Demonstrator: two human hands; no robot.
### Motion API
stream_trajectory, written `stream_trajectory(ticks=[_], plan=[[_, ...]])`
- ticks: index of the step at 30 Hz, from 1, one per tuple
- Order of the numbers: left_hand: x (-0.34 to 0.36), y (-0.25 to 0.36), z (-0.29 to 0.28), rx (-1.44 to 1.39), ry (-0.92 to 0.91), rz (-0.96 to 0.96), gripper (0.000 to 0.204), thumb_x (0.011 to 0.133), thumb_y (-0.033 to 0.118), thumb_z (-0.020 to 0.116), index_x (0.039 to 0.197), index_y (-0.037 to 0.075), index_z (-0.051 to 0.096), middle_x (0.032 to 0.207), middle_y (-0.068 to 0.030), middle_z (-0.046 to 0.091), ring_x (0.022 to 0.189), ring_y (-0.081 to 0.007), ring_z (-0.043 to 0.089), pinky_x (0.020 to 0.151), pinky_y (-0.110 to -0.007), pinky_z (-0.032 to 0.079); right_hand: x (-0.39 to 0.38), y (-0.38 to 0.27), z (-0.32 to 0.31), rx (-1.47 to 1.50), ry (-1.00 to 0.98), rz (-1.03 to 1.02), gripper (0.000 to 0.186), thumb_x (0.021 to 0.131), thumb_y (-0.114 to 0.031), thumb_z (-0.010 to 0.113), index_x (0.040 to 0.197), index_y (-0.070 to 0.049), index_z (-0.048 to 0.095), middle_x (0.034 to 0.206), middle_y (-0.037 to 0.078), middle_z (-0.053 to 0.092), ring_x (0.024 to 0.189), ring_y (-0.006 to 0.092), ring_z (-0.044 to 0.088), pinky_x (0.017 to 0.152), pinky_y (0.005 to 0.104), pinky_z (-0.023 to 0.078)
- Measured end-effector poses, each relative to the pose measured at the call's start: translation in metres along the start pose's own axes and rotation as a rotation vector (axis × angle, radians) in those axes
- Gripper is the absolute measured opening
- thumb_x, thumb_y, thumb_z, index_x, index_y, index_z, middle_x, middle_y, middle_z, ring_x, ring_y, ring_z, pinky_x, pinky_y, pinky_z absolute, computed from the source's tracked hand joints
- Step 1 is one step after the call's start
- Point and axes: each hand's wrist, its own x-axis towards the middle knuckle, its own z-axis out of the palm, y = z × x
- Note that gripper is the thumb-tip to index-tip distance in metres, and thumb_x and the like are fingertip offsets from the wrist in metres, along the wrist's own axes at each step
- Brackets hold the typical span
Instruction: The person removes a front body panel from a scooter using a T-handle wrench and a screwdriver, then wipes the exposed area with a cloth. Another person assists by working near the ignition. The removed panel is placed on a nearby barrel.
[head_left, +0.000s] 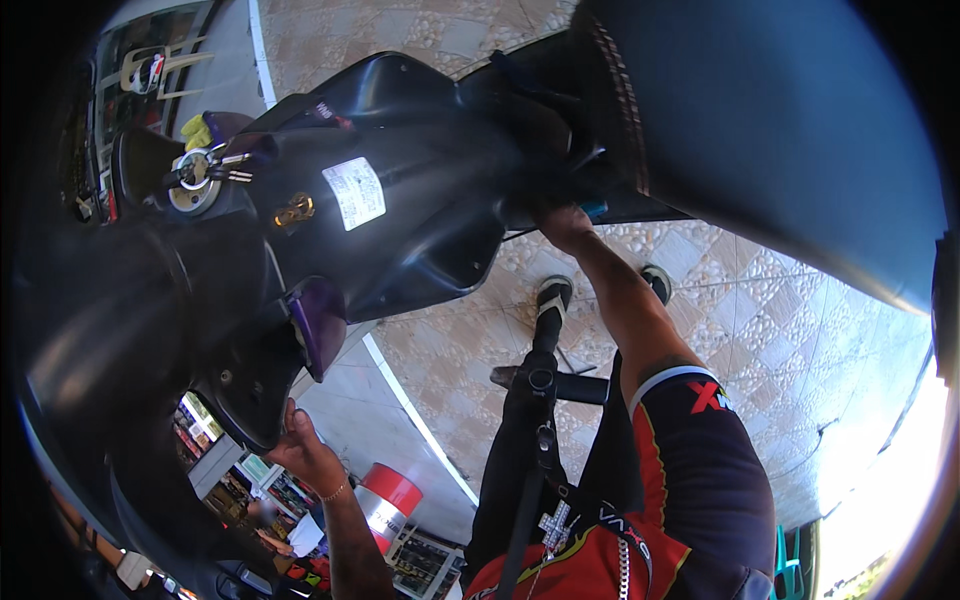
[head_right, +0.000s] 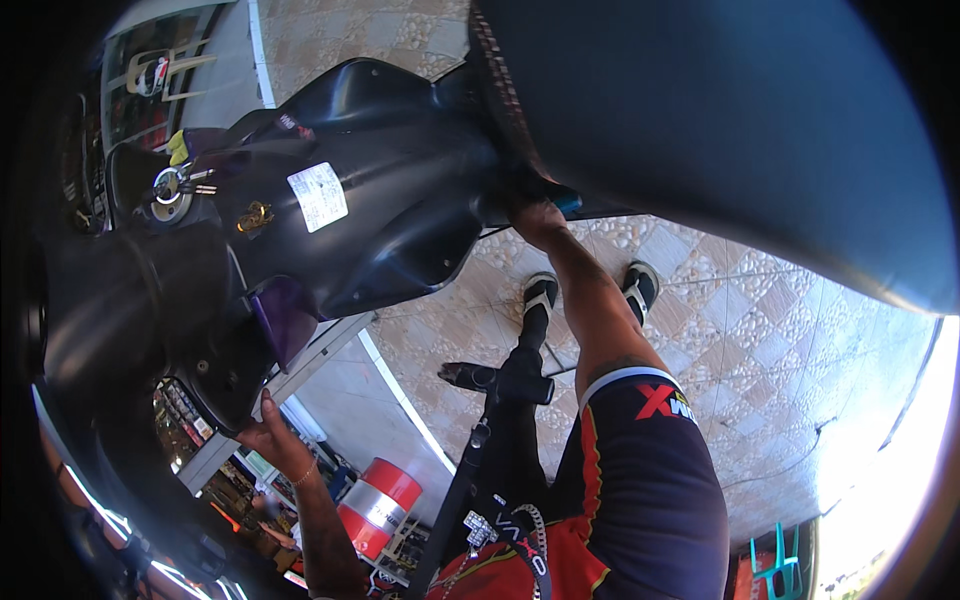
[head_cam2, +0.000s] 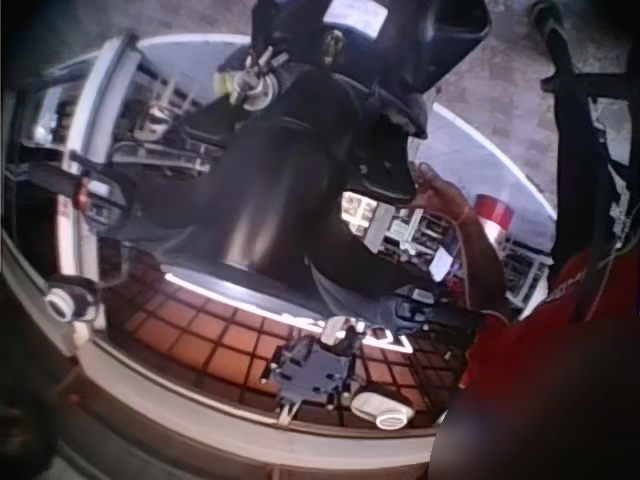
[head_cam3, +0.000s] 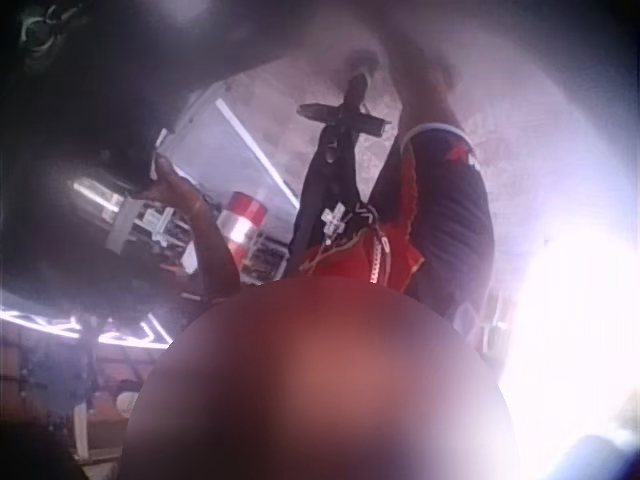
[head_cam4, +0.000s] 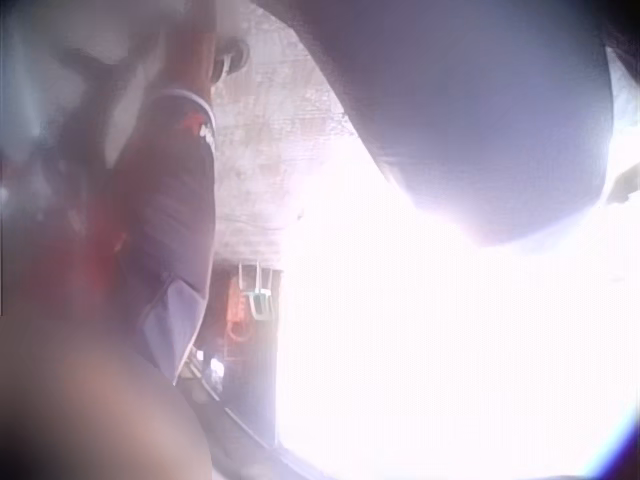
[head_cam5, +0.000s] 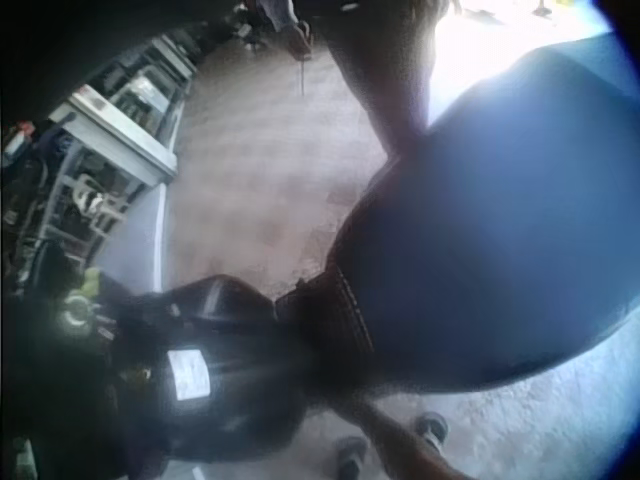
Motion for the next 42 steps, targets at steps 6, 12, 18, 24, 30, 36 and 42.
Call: stream_trajectory(ticks=[6, 12, 18, 24, 30, 36, 42], plan=[[-0.003, -0.010, -0.002, -0.020, -0.023, 0.027, 0.067, 0.096, 0.014, 0.067, 0.144, -0.004, 0.025, 0.138, -0.0243, 0.048, 0.118, -0.0285, 0.059, 0.104, -0.040, 0.051, 0.009, 0.010, 0.003, -0.056, 0.091, -0.221, 0.031, 0.092, -0.015, 0.053, 0.119, -0.003, 0.065, 0.108, 0.023, 0.069, 0.100, 0.0408, 0.069, 0.088, 0.0505, 0.056], [-0.003, -0.007, 0.003, -0.073, -0.002, 0.017, 0.066, 0.096, 0.013, 0.068, 0.143, -0.004, 0.025, 0.142, -0.0223, 0.043, 0.126, -0.0265, 0.051, 0.106, -0.040, 0.048, 0.003, 0.007, -0.013, -0.157, -0.044, -0.119, 0.025, 0.091, -0.014, 0.055, 0.110, -0.003, 0.067, 0.104, 0.020, 0.071, 0.095, 0.0400, 0.070, 0.086, 0.0497, 0.056], [-0.002, 0.001, 0.008, -0.066, -0.003, 0.045, 0.067, 0.096, 0.011, 0.067, 0.144, -0.004, 0.022, 0.142, -0.0236, 0.043, 0.127, -0.0259, 0.050, 0.105, -0.039, 0.047, 0.001, 0.016, -0.033, -0.173, -0.137, -0.130, 0.028, 0.096, -0.022, 0.055, 0.114, -0.005, 0.067, 0.115, 0.019, 0.069, 0.103, 0.0361, 0.068, 0.089, 0.0478, 0.054], [0.000, 0.002, 0.011, -0.054, 0.004, 0.069, 0.072, 0.095, 0.005, 0.066, 0.146, -0.001, 0.016, 0.138, -0.0248, 0.048, 0.118, -0.0243, 0.061, 0.100, -0.037, 0.053, -0.006, 0.019, -0.045, -0.055, -0.077, -0.095, 0.033, 0.097, -0.025, 0.054, 0.122, -0.006, 0.065, 0.120, 0.022, 0.066, 0.109, 0.0381, 0.065, 0.095, 0.0487, 0.051], [-0.003, -0.006, 0.010, -0.108, 0.049, 0.085, 0.078, 0.093, 0.003, 0.069, 0.150, -0.001, 0.016, 0.142, -0.0221, 0.046, 0.123, -0.0249, 0.057, 0.101, -0.040, 0.052, -0.056, 0.023, -0.055, -0.192, -0.165, -0.099, 0.023, 0.097, -0.021, 0.052, 0.108, -0.007, 0.066, 0.106, 0.019, 0.069, 0.097, 0.0356, 0.069, 0.085, 0.0482, 0.055], [0.000, 0.000, 0.010, -0.119, 0.038, 0.055, 0.077, 0.092, 0.010, 0.071, 0.148, -0.002, 0.018, 0.137, -0.0213, 0.044, 0.120, -0.0252, 0.053, 0.102, -0.039, 0.046, -0.175, -0.002, -0.106, 0.153, -0.213, 0.208, 0.020, 0.088, -0.025, 0.069, 0.097, -0.009, 0.062, 0.089, 0.020, 0.070, 0.081, 0.0418, 0.069, 0.070, 0.0523, 0.055], [0.001, 0.021, 0.011, -0.090, 0.058, -0.012, 0.080, 0.090, 0.023, 0.078, 0.145, -0.003, 0.026, 0.138, -0.0221, 0.038, 0.123, -0.0280, 0.048, 0.098, -0.043, 0.047, -0.269, -0.051, -0.178, 0.507, -0.292, 0.506, 0.022, 0.086, -0.024, 0.075, 0.099, -0.006, 0.071, 0.094, 0.017, 0.073, 0.089, 0.0395, 0.070, 0.077, 0.0460, 0.055]])
